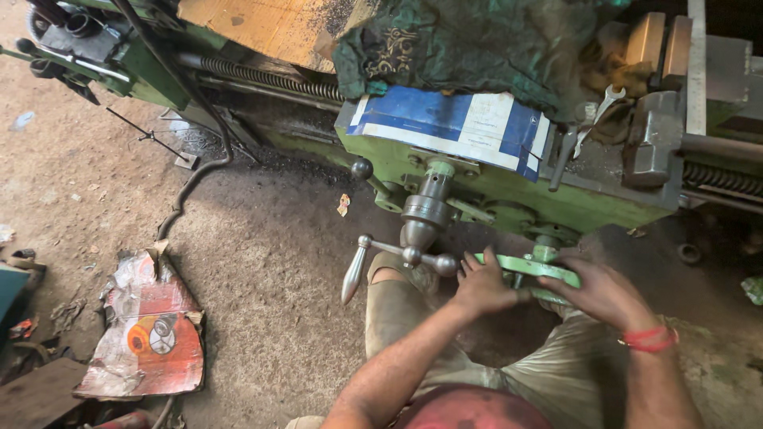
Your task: The person operates a metal lathe by turning a green handwheel and adjusting a lever to control the machine's movement. The hands remain on the controls throughout the clip, with no other objects or tools handled.
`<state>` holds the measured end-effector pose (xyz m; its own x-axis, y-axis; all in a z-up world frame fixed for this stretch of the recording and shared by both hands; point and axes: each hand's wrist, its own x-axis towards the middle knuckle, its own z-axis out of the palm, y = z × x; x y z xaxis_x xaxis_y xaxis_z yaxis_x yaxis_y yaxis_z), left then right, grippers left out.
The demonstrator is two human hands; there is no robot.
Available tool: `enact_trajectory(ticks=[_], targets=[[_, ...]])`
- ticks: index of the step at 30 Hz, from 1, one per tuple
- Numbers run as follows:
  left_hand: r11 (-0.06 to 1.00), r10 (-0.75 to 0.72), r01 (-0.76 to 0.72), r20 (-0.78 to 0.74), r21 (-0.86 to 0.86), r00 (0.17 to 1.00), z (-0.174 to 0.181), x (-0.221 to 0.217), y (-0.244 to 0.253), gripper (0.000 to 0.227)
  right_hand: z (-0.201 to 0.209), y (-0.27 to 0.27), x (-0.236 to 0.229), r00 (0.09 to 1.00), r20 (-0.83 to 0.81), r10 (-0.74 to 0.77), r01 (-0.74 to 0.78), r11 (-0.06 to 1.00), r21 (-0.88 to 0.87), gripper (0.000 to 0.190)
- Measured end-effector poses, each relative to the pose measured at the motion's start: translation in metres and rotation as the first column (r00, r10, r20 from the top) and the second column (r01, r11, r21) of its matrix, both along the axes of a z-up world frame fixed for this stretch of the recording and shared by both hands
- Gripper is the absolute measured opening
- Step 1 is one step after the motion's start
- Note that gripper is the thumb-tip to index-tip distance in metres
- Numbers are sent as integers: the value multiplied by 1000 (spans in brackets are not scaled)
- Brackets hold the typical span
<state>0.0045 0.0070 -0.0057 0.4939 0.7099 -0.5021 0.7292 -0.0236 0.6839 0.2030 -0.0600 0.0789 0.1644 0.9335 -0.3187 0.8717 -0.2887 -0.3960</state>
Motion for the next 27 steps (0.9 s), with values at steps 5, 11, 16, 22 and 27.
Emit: enact_trajectory(ticks=[5, 11, 16, 22, 27], targets=[[1000, 11, -11, -16, -9, 1000, -11, 4, 4, 142, -10, -7, 3, 983, 132, -124, 141, 982, -125, 73], [1000, -11, 11, -9, 21, 1000, -35, 7, 16, 139, -33, -1, 10, 980, 190, -54, 82, 987, -138, 74], [999, 36, -37, 86, 17, 996, -73, 15, 17, 142, -68, 27, 18, 965, 257, -56, 118, 965, -235, 72], [996, -9, -2, 115, 91, 993, -103, 25, 24, 143, -98, 52, 18, 942, 319, -102, 199, 938, -285, 72], [999, -36, 31, 158, 32, 987, -101, 21, 26, 137, -117, 64, 14, 927, 350, -130, 248, 916, -316, 73]])
